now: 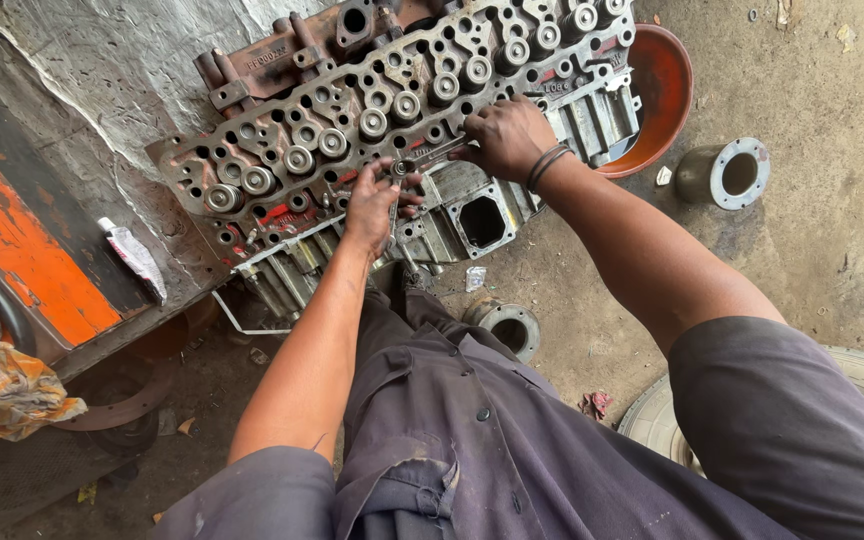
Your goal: The person uses a wrench and their hands to work on the cylinder head and valve components of a disassembled engine block sitting on the floor.
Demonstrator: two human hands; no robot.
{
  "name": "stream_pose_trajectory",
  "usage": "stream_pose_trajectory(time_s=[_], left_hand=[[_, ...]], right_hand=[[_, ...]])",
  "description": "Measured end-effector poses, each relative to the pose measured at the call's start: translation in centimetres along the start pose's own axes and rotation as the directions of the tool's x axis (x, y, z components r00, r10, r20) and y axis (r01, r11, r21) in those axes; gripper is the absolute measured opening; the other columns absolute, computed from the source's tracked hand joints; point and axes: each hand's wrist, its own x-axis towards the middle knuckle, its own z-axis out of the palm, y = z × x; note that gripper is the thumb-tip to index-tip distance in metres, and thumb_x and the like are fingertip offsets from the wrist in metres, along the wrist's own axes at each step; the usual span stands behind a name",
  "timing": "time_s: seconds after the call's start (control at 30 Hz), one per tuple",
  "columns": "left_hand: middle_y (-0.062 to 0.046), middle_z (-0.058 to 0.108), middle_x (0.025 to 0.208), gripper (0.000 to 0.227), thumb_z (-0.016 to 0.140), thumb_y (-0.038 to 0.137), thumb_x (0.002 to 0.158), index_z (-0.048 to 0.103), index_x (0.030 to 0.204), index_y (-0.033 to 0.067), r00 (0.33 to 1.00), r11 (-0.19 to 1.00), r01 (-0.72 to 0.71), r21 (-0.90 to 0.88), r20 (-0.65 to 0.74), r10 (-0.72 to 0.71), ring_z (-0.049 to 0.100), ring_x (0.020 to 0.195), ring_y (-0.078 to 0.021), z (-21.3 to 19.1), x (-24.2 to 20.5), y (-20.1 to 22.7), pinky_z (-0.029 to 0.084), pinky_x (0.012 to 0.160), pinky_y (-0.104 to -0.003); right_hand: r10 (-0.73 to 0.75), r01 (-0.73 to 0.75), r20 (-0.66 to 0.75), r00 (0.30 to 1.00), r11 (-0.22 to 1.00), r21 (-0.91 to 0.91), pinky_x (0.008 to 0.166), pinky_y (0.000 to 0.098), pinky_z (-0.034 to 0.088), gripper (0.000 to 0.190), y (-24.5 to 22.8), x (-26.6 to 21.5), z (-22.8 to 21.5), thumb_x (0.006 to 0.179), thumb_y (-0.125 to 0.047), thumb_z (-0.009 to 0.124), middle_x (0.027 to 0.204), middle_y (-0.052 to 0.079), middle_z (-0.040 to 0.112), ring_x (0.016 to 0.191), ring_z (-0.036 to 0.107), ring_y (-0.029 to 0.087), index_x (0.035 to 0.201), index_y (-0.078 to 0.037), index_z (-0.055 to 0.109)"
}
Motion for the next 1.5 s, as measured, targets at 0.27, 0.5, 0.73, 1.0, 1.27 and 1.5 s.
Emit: stream_pose_trajectory(time_s=[0.27, 0.5, 0.73, 1.0, 1.27, 1.5], left_hand=[[-0.008, 0.078, 0.095, 0.017, 0.043, 0.015, 0.11, 0.055, 0.109, 0.0032, 0.999, 0.935, 0.02, 0.355, 0.028, -0.032, 0.077, 0.082, -0.0147, -1.2, 1.8, -1.9, 0.05, 0.055, -0.023], [-0.004, 0.065, 0.074, 0.017, 0.048, 0.019, 0.108, 0.057, 0.103, 0.0053, 0.993, 0.957, 0.046, 0.285, 0.091, -0.075, 0.06, 0.054, -0.0124, -1.4, 1.3, -0.8, 0.046, 0.044, -0.025], [0.002, 0.049, 0.061, 0.022, 0.05, 0.022, 0.108, 0.055, 0.093, 0.0071, 0.989, 0.99, 0.094, 0.102, 0.107, -0.105, 0.045, 0.047, -0.0083, -1.7, 0.7, -1.9, 0.038, 0.041, -0.025], [0.004, 0.047, 0.06, 0.027, 0.055, 0.019, 0.107, 0.058, 0.084, 0.0064, 1.0, 0.998, -0.014, 0.054, -0.014, 0.015, 0.038, 0.048, -0.0058, -1.2, 1.1, -4.0, 0.03, 0.043, -0.023], [0.005, 0.048, 0.061, 0.027, 0.054, 0.019, 0.108, 0.059, 0.084, 0.0077, 1.0, 0.999, -0.004, 0.031, -0.016, 0.005, 0.039, 0.049, -0.0046, -0.7, 0.5, -2.8, 0.03, 0.044, -0.022], [0.004, 0.047, 0.061, 0.027, 0.054, 0.021, 0.107, 0.058, 0.084, 0.0072, 1.0, 0.999, -0.016, 0.044, -0.014, 0.017, 0.039, 0.049, -0.0048, -1.5, 1.3, -4.2, 0.029, 0.043, -0.022]], right_hand=[[-0.014, 0.009, -0.157, 0.987, 0.999, -0.032, 0.077, 0.0421, 0.051, 0.056, -0.5, -0.7, 1.1, 0.096, -0.068, 0.06, 0.075, 0.007, 0.067, 0.073, 0.065, 0.024, 0.084, -0.013, 0.068], [-0.032, 0.03, -0.127, 0.991, 0.999, -0.019, 0.066, 0.0432, 0.049, 0.062, 0.0, -0.7, 1.3, 0.096, -0.07, 0.062, 0.067, 0.009, 0.063, 0.066, 0.063, 0.026, 0.076, -0.011, 0.066], [-0.021, 0.022, -0.189, 0.982, 1.0, 0.002, 0.068, 0.0421, 0.047, 0.058, -0.6, -1.0, 1.5, 0.097, -0.066, 0.062, 0.068, 0.008, 0.063, 0.062, 0.06, 0.023, 0.079, -0.011, 0.066], [0.067, -0.067, -0.1, 0.993, 0.998, 0.002, 0.065, 0.0428, 0.045, 0.051, -1.1, -0.7, 1.8, 0.102, -0.058, 0.059, 0.062, 0.009, 0.061, 0.057, 0.057, 0.023, 0.087, -0.01, 0.068], [0.138, -0.119, -0.235, 0.962, 0.988, 0.094, 0.065, 0.045, 0.045, 0.054, -1.9, -1.9, 3.4, 0.095, -0.062, 0.068, 0.062, 0.01, 0.059, 0.058, 0.058, 0.027, 0.075, -0.011, 0.068], [0.381, -0.358, -0.097, 0.919, 0.913, 0.198, 0.073, 0.0461, 0.049, 0.054, -4.4, -3.0, 4.3, 0.098, -0.059, 0.063, 0.061, 0.013, 0.065, 0.057, 0.065, 0.032, 0.075, -0.011, 0.07]])
